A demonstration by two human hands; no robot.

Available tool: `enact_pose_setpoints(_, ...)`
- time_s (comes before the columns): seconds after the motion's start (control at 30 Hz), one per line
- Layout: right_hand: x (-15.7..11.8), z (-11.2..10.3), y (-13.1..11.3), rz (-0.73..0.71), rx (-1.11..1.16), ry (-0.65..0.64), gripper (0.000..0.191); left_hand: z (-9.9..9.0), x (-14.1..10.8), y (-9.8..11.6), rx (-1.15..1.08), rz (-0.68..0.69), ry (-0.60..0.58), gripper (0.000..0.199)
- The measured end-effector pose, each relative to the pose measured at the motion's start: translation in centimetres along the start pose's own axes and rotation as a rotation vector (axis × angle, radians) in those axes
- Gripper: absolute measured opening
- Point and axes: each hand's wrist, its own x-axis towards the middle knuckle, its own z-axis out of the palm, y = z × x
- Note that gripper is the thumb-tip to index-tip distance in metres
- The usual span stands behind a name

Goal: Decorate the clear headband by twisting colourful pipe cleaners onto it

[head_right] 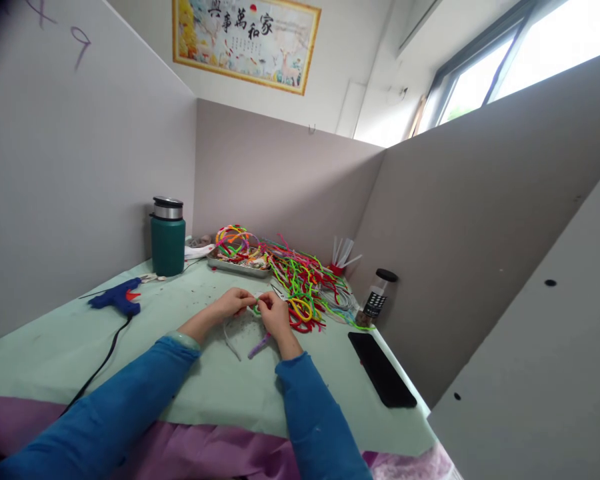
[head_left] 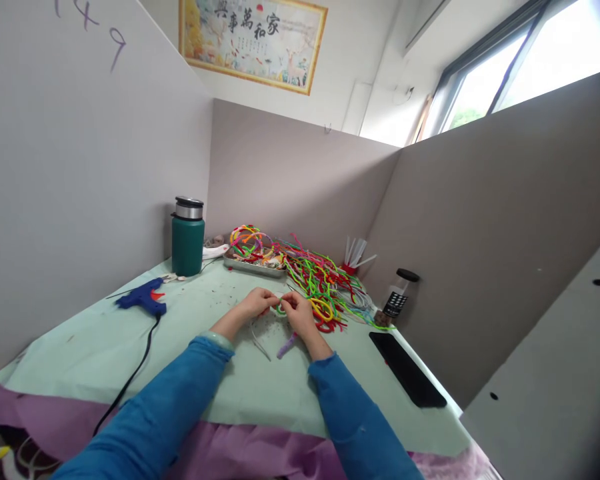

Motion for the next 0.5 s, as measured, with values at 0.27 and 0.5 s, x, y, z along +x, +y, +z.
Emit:
enact_pose_setpoints(0.27,0.2,0.1,0.1,0.043,0.045,-0.028,0.012,0.2,-0.7,0.5,-0.005,-0.006,-0.06,0.036)
enact_pose_setpoints(0.5,0.3,0.1,1.5,0.064,-0.117,0.004,0.013,0.4,-0.1,0.3,0.467,0.197,0.184,0.021)
